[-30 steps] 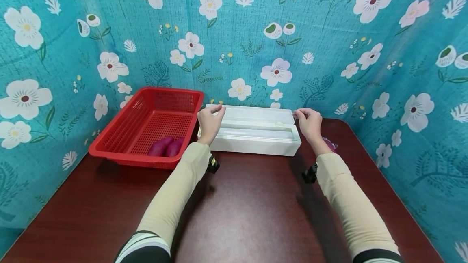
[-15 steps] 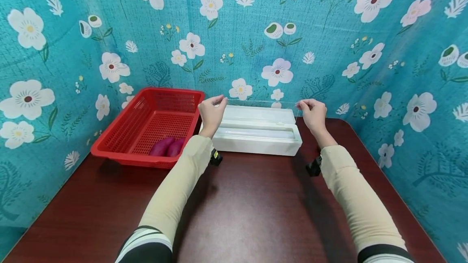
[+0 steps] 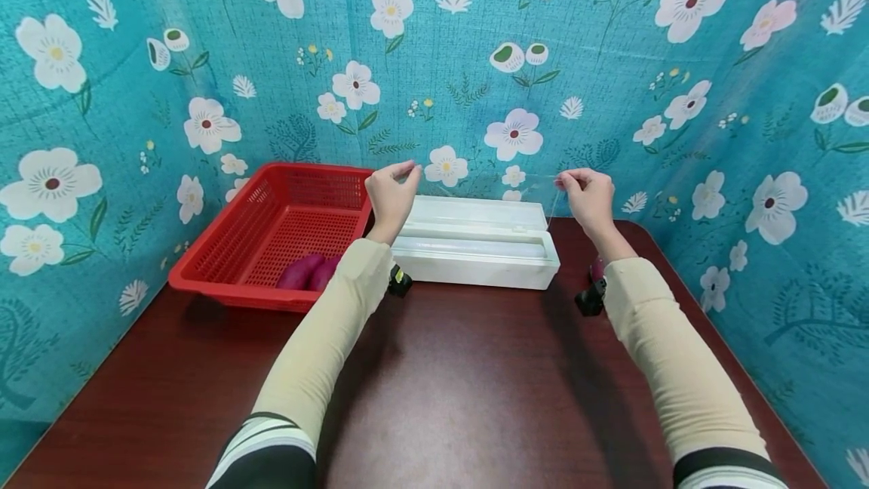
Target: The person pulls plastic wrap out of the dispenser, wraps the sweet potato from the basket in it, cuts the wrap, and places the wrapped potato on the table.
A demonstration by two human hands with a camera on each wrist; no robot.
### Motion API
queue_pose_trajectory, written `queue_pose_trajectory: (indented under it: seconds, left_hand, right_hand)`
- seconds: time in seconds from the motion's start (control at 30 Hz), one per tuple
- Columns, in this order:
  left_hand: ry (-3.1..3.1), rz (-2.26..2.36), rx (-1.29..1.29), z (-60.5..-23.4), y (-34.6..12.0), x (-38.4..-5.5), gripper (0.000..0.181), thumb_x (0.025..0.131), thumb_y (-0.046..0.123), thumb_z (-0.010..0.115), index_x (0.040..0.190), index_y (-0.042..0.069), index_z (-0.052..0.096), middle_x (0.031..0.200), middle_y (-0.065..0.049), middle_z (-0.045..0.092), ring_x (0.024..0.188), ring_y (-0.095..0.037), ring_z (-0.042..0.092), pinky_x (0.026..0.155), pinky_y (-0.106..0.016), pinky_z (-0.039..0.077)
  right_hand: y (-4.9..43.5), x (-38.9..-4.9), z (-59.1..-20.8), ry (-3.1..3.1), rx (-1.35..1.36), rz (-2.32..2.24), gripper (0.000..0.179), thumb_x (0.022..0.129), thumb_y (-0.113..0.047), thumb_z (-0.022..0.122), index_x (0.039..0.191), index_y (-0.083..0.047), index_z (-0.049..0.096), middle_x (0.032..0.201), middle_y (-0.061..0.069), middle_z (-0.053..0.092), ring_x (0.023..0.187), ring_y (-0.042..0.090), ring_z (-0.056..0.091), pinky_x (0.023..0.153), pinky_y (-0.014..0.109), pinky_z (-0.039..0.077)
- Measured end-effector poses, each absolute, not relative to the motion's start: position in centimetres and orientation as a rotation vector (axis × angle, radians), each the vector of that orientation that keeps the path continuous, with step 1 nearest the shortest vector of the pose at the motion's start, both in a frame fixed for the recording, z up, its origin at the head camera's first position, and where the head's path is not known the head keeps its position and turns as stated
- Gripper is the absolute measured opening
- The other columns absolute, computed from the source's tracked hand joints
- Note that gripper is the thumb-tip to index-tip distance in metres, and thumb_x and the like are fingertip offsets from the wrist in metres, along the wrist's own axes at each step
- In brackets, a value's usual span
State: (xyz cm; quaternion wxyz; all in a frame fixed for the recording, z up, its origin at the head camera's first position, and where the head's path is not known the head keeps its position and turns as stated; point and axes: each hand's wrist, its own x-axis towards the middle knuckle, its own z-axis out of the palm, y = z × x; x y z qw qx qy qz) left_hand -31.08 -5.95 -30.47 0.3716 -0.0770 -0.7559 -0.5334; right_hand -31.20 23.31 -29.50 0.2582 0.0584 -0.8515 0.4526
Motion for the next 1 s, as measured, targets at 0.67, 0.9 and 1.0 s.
queue_pose_trajectory:
  seconds: [0.67,0.9,1.0]
  left_hand:
    - [-1.92,-1.35,-0.186,-26.7,-6.1,-31.3,0.021,0.083,0.016,0.064,0.096,0.001,0.069,0.093,-0.01,0.067,0.083,-0.013,0.063,0.074,-0.017,0.045]
    - [-1.943,-1.295,-0.218,-25.2,-6.5,-31.0,0.022,0.083,0.017,0.064,0.097,0.0,0.068,0.093,-0.01,0.066,0.084,-0.014,0.063,0.077,-0.017,0.044]
    - [-1.948,-1.286,-0.231,-24.6,-6.4,-30.9,0.023,0.083,0.017,0.064,0.097,0.001,0.068,0.094,-0.01,0.066,0.084,-0.014,0.063,0.077,-0.017,0.044]
  right_hand:
    - [23.5,-31.2,-25.5,-2.299,0.197,1.188,0.032,0.092,-0.021,0.049,0.101,0.006,0.064,0.095,0.018,0.063,0.081,0.007,0.058,0.08,0.027,0.046]
    - [23.6,-30.6,-24.3,-2.251,0.251,1.193,0.031,0.091,-0.019,0.051,0.098,0.007,0.065,0.089,0.011,0.063,0.076,0.001,0.055,0.078,0.024,0.046]
    - [23.7,-30.5,-23.8,-2.239,0.258,1.193,0.03,0.091,-0.018,0.051,0.097,0.008,0.065,0.089,0.01,0.063,0.077,-0.001,0.055,0.079,0.025,0.045]
